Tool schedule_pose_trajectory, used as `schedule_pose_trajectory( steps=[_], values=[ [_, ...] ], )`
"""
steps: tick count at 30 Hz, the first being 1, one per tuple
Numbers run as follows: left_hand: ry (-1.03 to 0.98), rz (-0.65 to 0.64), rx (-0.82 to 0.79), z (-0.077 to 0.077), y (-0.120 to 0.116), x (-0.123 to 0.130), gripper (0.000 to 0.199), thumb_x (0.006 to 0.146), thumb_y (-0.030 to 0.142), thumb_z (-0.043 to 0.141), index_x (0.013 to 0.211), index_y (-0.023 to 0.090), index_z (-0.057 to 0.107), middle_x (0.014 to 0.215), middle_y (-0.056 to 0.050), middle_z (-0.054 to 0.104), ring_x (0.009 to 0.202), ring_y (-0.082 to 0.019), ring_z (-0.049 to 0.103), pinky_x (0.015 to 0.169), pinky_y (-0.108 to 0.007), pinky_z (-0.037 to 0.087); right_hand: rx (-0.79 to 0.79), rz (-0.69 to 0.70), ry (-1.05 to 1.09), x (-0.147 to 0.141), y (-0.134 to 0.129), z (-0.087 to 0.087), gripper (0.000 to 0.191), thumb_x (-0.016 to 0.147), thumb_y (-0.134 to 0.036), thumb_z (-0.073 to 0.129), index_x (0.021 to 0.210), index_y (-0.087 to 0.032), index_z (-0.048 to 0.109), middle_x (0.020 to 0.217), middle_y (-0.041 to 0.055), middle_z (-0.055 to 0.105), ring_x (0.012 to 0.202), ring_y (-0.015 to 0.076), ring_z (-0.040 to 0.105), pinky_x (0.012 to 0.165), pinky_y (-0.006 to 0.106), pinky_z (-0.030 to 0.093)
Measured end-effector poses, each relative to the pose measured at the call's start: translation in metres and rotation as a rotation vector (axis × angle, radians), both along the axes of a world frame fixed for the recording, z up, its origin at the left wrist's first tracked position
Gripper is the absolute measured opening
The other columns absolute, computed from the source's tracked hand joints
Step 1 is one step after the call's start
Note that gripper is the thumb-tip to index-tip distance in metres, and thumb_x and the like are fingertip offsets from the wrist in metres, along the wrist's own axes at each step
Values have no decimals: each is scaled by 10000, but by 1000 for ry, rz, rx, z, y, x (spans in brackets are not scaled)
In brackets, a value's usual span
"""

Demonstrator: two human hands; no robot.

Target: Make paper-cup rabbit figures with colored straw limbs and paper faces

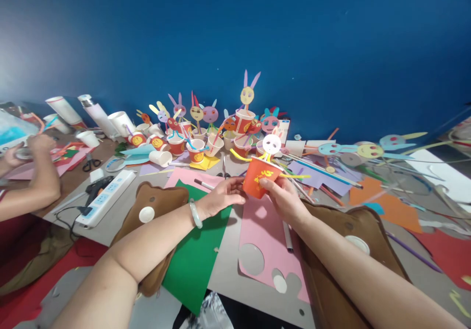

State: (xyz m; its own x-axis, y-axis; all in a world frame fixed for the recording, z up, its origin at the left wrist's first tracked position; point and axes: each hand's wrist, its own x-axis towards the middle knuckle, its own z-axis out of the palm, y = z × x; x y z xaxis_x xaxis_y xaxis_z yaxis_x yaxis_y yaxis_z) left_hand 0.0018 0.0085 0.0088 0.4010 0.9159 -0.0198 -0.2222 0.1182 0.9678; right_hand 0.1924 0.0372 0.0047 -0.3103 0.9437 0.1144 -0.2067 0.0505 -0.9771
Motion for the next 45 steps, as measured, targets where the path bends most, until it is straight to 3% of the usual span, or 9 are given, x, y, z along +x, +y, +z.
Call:
schedule_pose_trajectory(
  steps=[5, 8, 13, 18, 29, 32, 36, 40, 45],
  values=[
    [-10, 63, 100, 2, 2, -1, 485, 727, 236, 755, 1199, 169, 667, 1211, -125, 680, 1105, -249, 619, 967, -379, 459, 242, -72, -234, 0, -3, -3, 438, 749, -444, 769, 1087, -174, 701, 1036, 106, 733, 1051, 314, 653, 915, 444, 529],
    [-42, 126, 126, 3, 3, -3, 446, 771, 351, 749, 1178, 178, 692, 1186, -116, 699, 1084, -239, 636, 960, -374, 474, 371, -156, -362, -2, -4, -5, 391, 734, -460, 764, 1003, -182, 710, 1062, 123, 715, 1118, 342, 616, 965, 474, 501],
    [-25, 364, 133, 3, 5, -5, 420, 773, 496, 726, 1024, 162, 755, 1000, -92, 743, 881, -184, 663, 762, -288, 514, 455, -191, -426, -6, -8, -5, 440, 733, -460, 751, 1081, -204, 671, 1077, 114, 692, 1134, 338, 604, 985, 478, 484],
    [-15, 430, 163, 2, 7, -6, 372, 748, 493, 749, 793, 123, 742, 676, -29, 651, 661, -113, 562, 643, -240, 458, 493, -212, -439, -8, -10, -2, 548, 726, -421, 757, 1212, -217, 607, 1086, 110, 695, 1070, 321, 640, 944, 473, 504],
    [219, 418, 221, 16, 2, -16, 291, 770, 411, 714, 832, 126, 701, 749, -43, 665, 694, -144, 597, 654, -267, 499, 535, -235, -480, -6, -7, -18, 557, 723, -315, 746, 1246, -247, 565, 1100, 86, 685, 1096, 323, 626, 953, 504, 492],
    [129, 340, 217, 14, -1, -16, 298, 748, 294, 717, 1010, 152, 692, 985, -76, 706, 861, -174, 654, 762, -283, 523, 601, -321, -498, -4, -9, -21, 552, 708, -303, 756, 1224, -265, 561, 1112, 79, 666, 1092, 326, 617, 948, 514, 496],
    [169, 136, 398, 10, -3, -14, 550, 689, 130, 710, 1225, 222, 629, 1236, -84, 651, 1182, -233, 591, 997, -350, 475, 678, -311, -487, -2, -12, -21, 517, 713, -326, 749, 1183, -262, 544, 1089, 95, 655, 1003, 308, 643, 913, 481, 517],
    [327, 35, 455, 7, -1, -11, 529, 638, 128, 784, 1149, 230, 693, 1121, -91, 702, 1206, -287, 581, 1053, -417, 447, 737, -294, -532, -1, -14, -22, 486, 713, -356, 747, 1152, -263, 558, 1015, 94, 654, 934, 301, 648, 877, 472, 526],
    [230, 25, 374, 11, -2, -5, 559, 624, 206, 848, 1160, 221, 692, 1055, -83, 726, 1149, -284, 616, 1021, -409, 474, 832, -212, -551, -1, -15, -17, 551, 731, -357, 714, 1250, -297, 539, 1171, 101, 658, 1068, 339, 622, 932, 510, 500]
  ],
)
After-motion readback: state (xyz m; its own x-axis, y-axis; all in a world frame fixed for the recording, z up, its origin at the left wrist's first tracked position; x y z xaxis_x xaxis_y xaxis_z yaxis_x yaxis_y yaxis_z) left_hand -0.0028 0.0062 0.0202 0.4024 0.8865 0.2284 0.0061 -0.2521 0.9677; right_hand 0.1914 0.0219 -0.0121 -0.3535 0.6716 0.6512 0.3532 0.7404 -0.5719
